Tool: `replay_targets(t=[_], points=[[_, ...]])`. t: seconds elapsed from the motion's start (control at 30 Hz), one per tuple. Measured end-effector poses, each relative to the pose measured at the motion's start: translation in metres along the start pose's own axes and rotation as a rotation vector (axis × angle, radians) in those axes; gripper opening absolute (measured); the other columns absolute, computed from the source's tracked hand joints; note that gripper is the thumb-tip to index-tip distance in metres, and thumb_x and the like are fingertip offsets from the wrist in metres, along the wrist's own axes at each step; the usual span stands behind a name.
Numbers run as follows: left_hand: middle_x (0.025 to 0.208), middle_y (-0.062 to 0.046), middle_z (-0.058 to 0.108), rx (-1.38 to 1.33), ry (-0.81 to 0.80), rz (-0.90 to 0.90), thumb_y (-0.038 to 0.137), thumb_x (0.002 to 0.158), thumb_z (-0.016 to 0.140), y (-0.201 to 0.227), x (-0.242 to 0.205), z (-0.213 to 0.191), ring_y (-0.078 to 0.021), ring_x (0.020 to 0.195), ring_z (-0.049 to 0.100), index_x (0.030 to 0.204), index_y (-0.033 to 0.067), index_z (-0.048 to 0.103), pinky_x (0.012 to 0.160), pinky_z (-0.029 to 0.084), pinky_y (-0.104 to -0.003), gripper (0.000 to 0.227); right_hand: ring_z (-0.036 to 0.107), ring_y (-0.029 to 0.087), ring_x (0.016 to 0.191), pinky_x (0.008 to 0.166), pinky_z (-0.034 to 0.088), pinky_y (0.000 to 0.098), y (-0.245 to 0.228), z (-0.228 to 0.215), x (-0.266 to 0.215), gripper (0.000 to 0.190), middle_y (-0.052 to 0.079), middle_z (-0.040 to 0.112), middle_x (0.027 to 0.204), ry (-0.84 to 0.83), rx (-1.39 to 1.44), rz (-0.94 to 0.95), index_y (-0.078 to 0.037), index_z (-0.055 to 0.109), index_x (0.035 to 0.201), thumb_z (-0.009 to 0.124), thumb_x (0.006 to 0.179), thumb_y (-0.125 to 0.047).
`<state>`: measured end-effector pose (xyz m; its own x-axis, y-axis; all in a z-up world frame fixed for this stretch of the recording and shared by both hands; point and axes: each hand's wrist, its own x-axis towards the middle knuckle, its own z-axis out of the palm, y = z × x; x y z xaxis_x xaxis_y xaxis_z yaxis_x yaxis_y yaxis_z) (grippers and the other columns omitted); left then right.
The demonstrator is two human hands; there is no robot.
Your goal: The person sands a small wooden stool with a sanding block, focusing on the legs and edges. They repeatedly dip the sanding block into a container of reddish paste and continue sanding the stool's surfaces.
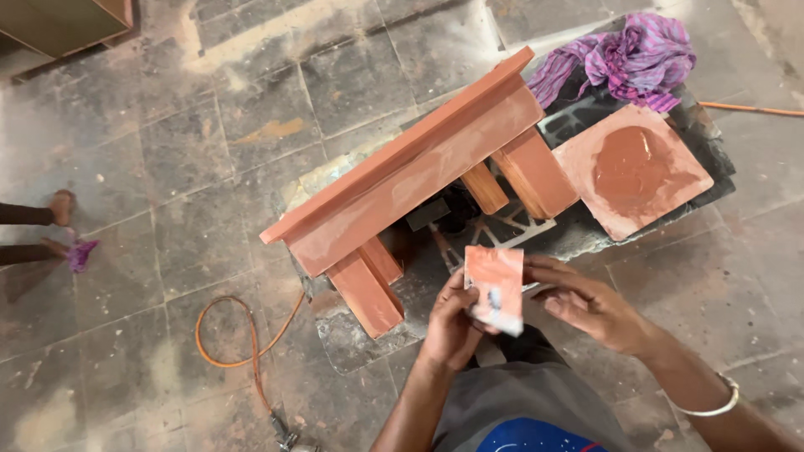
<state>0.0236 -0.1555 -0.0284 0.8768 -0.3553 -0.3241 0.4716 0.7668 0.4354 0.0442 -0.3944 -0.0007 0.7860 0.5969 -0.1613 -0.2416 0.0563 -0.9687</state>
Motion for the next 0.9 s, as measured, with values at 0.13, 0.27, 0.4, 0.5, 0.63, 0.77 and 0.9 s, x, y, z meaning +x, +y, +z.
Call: replay_targets(t=[0.13, 0.27, 0.4, 0.5, 0.63, 0.77, 0.9], points=[[0.110, -0.008, 0.070, 0.120, 0.026, 0.030, 0.011, 0.103, 0.056, -0.031, 0.010, -0.007, -0.0172, 0.091, 0.071, 0.135, 0.0038, 0.054, 0.073, 0.061, -0.032, 0.033, 0.064, 0.019, 0.107, 0.095, 0.053, 0.0358, 0.045, 0.026, 0.000, 0.039, 0.008, 0.068, 0.123, 0.208, 0.094, 0.106, -0.004, 0.057, 0.139, 0.053, 0.102, -0.017], [0.119, -0.014, 0.066, 0.424, 0.096, -0.015, 0.014, 0.103, 0.062, -0.057, 0.030, -0.024, -0.0233, 0.100, 0.066, 0.136, 0.0011, 0.053, 0.080, 0.059, -0.035, 0.036, 0.064, 0.014, 0.101, 0.087, 0.053, 0.0301, 0.077, 0.022, 0.011, 0.031, 0.007, 0.071, 0.112, 0.559, -0.293, -0.033, 0.002, 0.064, 0.124, 0.055, 0.104, -0.020], [0.141, -0.021, 0.055, 1.159, 0.189, 0.526, 0.006, 0.095, 0.064, -0.031, 0.039, -0.018, -0.0314, 0.128, 0.057, 0.144, -0.0004, 0.046, 0.098, 0.057, -0.043, 0.053, 0.060, 0.017, 0.085, 0.078, 0.053, 0.0323, 0.083, -0.010, 0.039, 0.030, 0.013, 0.072, 0.099, 0.551, -0.560, 0.085, -0.003, 0.063, 0.128, 0.054, 0.104, -0.018], [0.155, -0.023, 0.048, 1.693, 0.335, 1.082, -0.002, 0.092, 0.068, 0.016, 0.034, 0.011, -0.0356, 0.145, 0.050, 0.151, 0.0029, 0.042, 0.119, 0.050, -0.051, 0.065, 0.065, 0.020, 0.090, 0.078, 0.054, 0.0339, 0.092, -0.043, 0.068, 0.030, 0.013, 0.075, 0.112, 0.481, -0.669, -0.077, -0.009, 0.063, 0.132, 0.052, 0.105, -0.014], [0.166, -0.023, 0.029, 1.898, 0.467, 1.080, 0.010, 0.095, 0.071, 0.071, 0.034, 0.059, -0.0393, 0.158, 0.026, 0.159, 0.0055, 0.030, 0.131, 0.025, -0.056, 0.076, 0.067, 0.030, 0.102, 0.084, 0.054, 0.0403, 0.125, -0.089, 0.134, 0.040, 0.015, 0.070, 0.121, 0.454, -1.303, -0.341, -0.012, 0.062, 0.139, 0.057, 0.099, -0.006], [0.168, -0.023, 0.017, 2.041, 0.592, 0.900, 0.032, 0.095, 0.075, 0.094, 0.055, 0.072, -0.0404, 0.158, 0.008, 0.162, 0.0040, 0.022, 0.131, 0.004, -0.060, 0.090, 0.060, 0.034, 0.116, 0.095, 0.053, 0.0426, 0.180, -0.120, 0.199, 0.049, 0.018, 0.061, 0.132, 0.372, -1.424, -0.438, -0.006, 0.057, 0.143, 0.058, 0.095, 0.000], [0.168, -0.022, 0.014, 2.088, 0.653, 0.693, 0.035, 0.085, 0.074, 0.101, 0.073, 0.064, -0.0390, 0.157, 0.004, 0.160, 0.0024, 0.018, 0.128, 0.000, -0.063, 0.099, 0.052, 0.038, 0.129, 0.105, 0.051, 0.0449, 0.244, -0.147, 0.222, 0.058, 0.020, 0.052, 0.143, 0.387, -1.364, -0.526, 0.000, 0.052, 0.147, 0.059, 0.090, 0.006]])
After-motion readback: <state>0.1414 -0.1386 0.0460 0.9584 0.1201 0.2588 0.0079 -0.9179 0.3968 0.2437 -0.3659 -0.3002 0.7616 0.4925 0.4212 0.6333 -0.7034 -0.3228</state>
